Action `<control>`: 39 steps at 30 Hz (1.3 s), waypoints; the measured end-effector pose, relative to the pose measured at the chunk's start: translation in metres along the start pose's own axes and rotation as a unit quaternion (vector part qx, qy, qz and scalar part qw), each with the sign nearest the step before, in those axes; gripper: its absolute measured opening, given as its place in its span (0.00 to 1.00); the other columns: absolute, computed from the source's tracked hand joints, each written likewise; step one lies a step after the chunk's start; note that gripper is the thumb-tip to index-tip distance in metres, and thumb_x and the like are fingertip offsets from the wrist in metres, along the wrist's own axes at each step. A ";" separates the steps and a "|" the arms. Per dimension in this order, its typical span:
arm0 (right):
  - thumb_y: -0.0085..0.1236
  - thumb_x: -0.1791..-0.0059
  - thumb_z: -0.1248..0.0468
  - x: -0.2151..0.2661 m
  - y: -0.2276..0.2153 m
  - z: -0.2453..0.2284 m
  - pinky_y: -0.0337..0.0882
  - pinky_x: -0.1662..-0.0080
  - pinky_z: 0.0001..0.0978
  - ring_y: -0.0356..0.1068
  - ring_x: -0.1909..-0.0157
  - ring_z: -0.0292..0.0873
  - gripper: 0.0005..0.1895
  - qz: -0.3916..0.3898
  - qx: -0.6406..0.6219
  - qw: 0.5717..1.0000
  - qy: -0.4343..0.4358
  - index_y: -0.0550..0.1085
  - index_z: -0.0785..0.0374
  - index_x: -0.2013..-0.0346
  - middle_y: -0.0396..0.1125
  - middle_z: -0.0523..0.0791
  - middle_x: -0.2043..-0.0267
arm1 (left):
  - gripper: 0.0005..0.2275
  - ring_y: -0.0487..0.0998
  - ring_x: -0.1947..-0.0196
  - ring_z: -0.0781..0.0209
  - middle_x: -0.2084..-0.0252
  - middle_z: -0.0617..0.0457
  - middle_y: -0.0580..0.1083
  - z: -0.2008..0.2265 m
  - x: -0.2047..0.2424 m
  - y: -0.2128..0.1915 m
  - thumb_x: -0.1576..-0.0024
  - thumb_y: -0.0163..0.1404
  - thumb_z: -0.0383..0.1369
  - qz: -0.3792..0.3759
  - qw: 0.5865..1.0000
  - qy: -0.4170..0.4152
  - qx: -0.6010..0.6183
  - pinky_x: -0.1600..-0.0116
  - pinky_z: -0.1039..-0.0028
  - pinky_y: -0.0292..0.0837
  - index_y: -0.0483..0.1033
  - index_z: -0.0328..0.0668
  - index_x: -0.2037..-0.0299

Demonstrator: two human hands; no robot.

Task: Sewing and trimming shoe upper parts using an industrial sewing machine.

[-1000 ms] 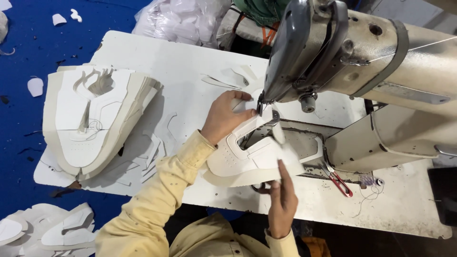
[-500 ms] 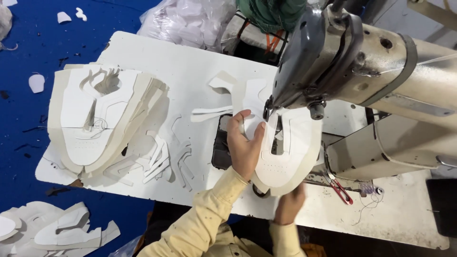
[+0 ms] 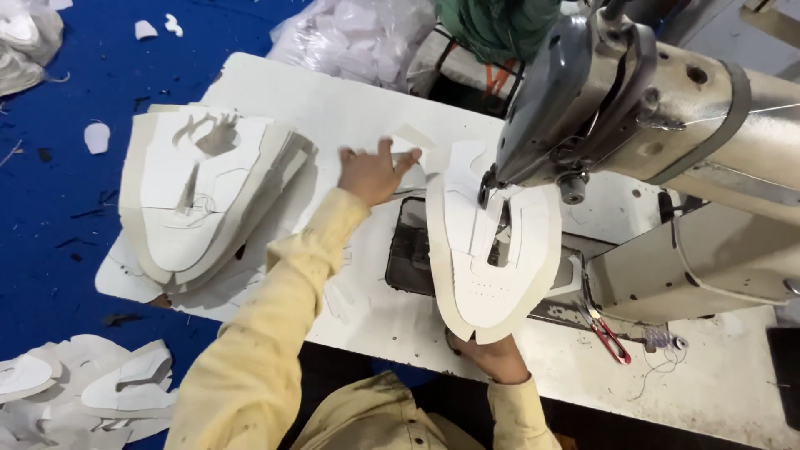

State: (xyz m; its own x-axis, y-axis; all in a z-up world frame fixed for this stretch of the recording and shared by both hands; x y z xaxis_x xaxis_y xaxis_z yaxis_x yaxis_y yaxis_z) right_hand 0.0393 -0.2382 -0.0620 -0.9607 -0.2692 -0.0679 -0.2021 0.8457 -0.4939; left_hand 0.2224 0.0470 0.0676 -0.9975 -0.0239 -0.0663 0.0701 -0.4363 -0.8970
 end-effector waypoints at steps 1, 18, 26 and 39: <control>0.66 0.58 0.73 0.002 0.006 0.017 0.77 0.65 0.40 0.76 0.66 0.46 0.13 -0.027 -0.061 0.996 0.063 0.78 0.68 0.60 0.76 0.47 0.66 | 0.27 0.75 0.47 0.38 0.41 0.32 0.66 -0.021 -0.019 0.044 0.35 0.41 0.51 -0.070 0.991 0.081 -0.078 0.36 0.33 0.51 0.59 0.46 0.29; 0.64 0.52 0.52 -0.043 0.035 -0.121 0.70 0.66 0.43 0.67 0.71 0.46 0.22 0.096 -0.025 0.995 -0.025 0.74 0.70 0.57 0.69 0.44 0.71 | 0.21 0.75 0.62 0.72 0.53 0.56 0.72 0.002 0.077 0.006 0.47 0.57 0.12 0.313 0.733 0.076 0.599 0.58 0.82 0.73 0.67 0.37 0.46; 0.67 0.55 0.58 -0.038 0.051 -0.109 0.64 0.78 0.38 0.61 0.81 0.44 0.23 0.107 -0.149 0.979 0.094 0.71 0.67 0.53 0.67 0.46 0.75 | 0.13 0.77 0.57 0.70 0.52 0.56 0.75 -0.011 0.064 0.011 0.45 0.59 0.16 0.372 0.763 0.054 0.527 0.58 0.80 0.78 0.74 0.38 0.53; 0.44 0.44 0.62 -0.010 -0.030 0.002 0.70 0.43 0.34 0.69 0.40 0.47 0.24 0.271 -0.392 0.871 0.118 0.65 0.69 0.35 0.68 0.54 0.38 | 0.37 0.63 0.28 0.37 0.25 0.31 0.59 0.053 0.073 0.026 0.34 0.49 0.53 0.133 0.906 0.123 0.381 0.27 0.56 0.59 0.49 0.36 0.23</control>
State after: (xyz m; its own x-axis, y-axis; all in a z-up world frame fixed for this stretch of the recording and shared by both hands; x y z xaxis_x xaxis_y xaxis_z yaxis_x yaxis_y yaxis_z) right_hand 0.0557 -0.2616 -0.0486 -0.9490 0.2923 0.1182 0.3149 0.8989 0.3046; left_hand 0.1510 -0.0137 0.0625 -0.9074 -0.0590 -0.4161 0.1887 -0.9419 -0.2779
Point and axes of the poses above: each hand's wrist, its own x-axis away from the middle knuckle, its own y-axis out of the palm, z = x × y, the point moved 3 cm from there along -x, towards the middle knuckle
